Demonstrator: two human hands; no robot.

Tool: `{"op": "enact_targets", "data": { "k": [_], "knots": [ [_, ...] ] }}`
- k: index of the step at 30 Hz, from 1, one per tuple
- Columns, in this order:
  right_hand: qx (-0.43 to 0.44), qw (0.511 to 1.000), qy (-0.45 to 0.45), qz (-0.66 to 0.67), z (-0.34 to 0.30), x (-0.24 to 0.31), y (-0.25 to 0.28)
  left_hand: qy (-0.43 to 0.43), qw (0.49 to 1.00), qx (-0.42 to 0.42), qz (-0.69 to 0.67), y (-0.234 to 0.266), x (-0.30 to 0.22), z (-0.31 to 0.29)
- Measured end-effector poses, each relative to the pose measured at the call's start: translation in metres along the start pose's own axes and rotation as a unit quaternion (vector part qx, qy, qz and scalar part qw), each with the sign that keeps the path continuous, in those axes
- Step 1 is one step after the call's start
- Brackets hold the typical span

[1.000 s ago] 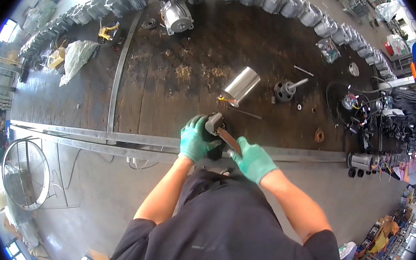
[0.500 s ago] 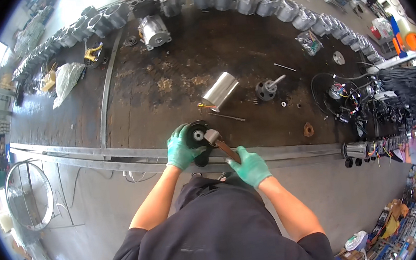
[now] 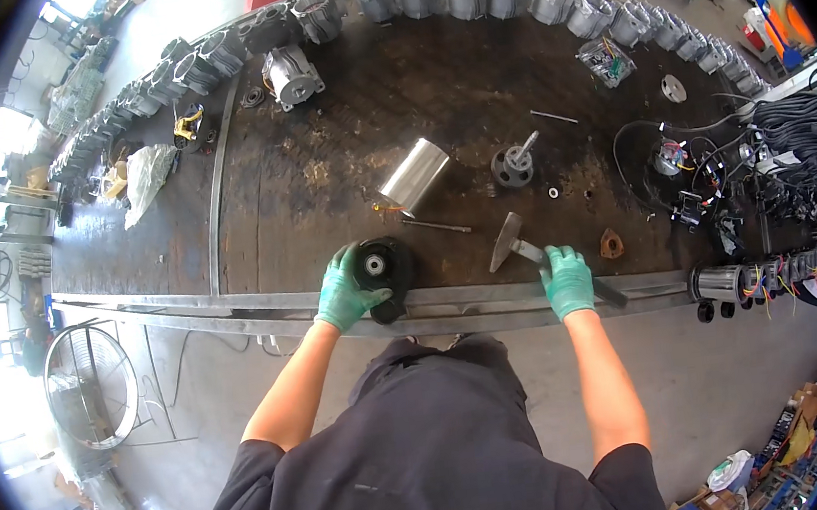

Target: The person assembles a pump by inserting internal components and a central shaft into a housing and using a hammer to seat the parts.

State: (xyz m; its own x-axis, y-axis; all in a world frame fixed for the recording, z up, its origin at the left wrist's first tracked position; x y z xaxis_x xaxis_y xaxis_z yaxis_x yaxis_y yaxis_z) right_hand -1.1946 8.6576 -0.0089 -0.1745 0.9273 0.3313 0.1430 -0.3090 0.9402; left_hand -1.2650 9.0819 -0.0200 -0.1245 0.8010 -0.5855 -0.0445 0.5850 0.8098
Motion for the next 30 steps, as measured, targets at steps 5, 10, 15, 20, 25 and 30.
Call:
{"op": "enact_targets", "data": {
  "k": [5, 10, 15, 20, 25, 30],
  "knots": [
    [-0.095, 0.991, 0.014, 0.096, -0.017, 0.017, 0.003, -0.011, 0.999, -0.021, -0.033, 0.013, 0.002, -0.008],
    [0.049, 0.986, -0.016, 0.156, -0.051, 0.024, 0.028, 0.032, 0.996, -0.014, -0.081, 0.03, 0.03, -0.012],
    [0.289, 0.919, 0.212, -0.164, -0.059, 0.114, 0.167, 0.069, 0.998, -0.001, -0.014, 0.062, 0.057, 0.011],
    [0.243, 0.852, 0.377, -0.272, -0.075, 0.229, 0.273, 0.008, 0.996, 0.023, 0.087, 0.084, 0.047, 0.026],
    [0.264, 0.844, 0.39, -0.257, -0.084, 0.247, 0.263, -0.001, 0.993, 0.038, 0.108, 0.077, 0.032, 0.026],
    [0.278, 0.834, 0.413, -0.238, -0.085, 0.253, 0.249, -0.005, 0.994, 0.022, 0.104, 0.081, 0.023, 0.03]
  ]
}}
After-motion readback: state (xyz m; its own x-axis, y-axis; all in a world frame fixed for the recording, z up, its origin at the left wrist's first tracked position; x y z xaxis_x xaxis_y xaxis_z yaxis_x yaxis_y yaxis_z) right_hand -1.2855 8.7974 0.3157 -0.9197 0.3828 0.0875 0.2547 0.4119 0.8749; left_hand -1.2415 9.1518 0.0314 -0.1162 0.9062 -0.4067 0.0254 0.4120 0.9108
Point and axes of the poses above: each hand's wrist, its own z-axis towards the middle knuckle, its own y-axis out of the back of the hand, x = y × z, the point moved 6 cm from there along z, towards the middle knuckle, and after that the axes turned 8 degrees about z, right-handed, at the moved point
